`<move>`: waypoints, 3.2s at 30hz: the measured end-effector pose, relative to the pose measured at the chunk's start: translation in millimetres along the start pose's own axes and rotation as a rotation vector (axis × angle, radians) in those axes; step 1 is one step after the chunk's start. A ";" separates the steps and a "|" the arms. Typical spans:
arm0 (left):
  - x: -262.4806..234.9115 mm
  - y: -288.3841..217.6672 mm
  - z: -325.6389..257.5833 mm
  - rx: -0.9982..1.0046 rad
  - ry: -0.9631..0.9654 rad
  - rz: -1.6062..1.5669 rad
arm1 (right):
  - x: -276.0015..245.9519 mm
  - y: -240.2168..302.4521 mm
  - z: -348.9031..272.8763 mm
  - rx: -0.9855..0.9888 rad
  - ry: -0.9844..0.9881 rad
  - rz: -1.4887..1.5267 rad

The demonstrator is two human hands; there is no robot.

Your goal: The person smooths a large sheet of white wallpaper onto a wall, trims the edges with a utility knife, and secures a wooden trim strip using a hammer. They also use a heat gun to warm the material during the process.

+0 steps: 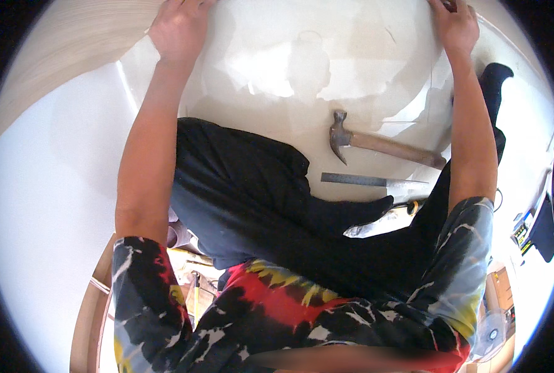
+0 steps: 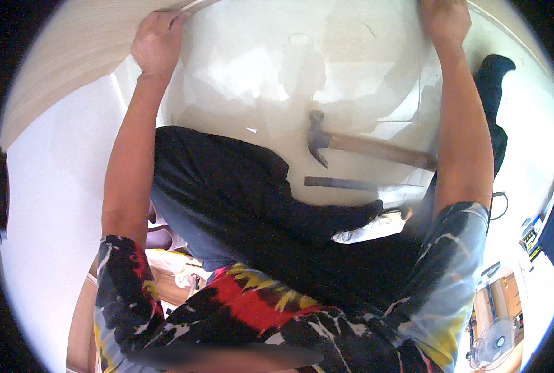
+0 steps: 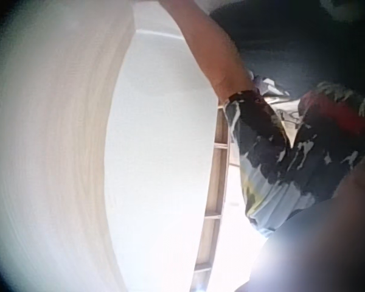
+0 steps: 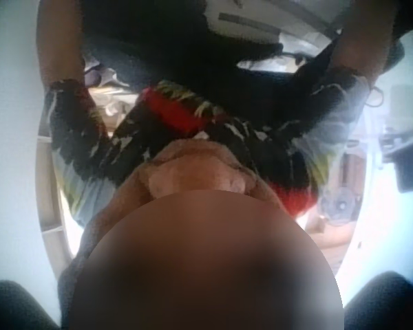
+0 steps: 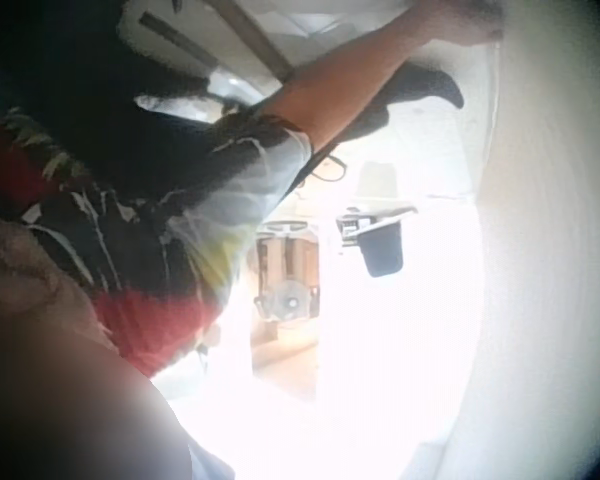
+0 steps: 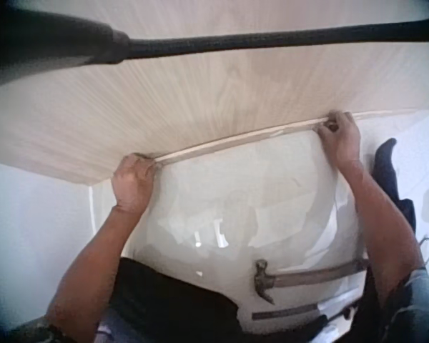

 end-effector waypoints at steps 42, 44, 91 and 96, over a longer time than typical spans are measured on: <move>9.3 -31.2 -28.1 -0.151 0.022 -0.040 | 0.1 95.2 -108.7 -0.629 0.585 0.045; 9.4 -29.4 -28.4 -0.111 0.011 -0.044 | -5.4 93.3 -118.4 -0.610 0.579 0.038; -1.7 -48.6 21.2 -0.045 -0.217 -0.129 | 10.6 108.5 -67.0 -0.790 0.721 0.051; -2.3 -51.2 22.2 -0.283 -0.274 -0.632 | 1.0 119.1 -72.1 -1.076 0.624 0.135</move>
Point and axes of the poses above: each hand's wrist, its own z-axis towards the middle knuckle, its own x-axis out of the palm, y = z × x, the point moved 2 cm from there along z, towards the middle knuckle, and after that the axes turned 4 degrees about y, right-handed, at the moved point
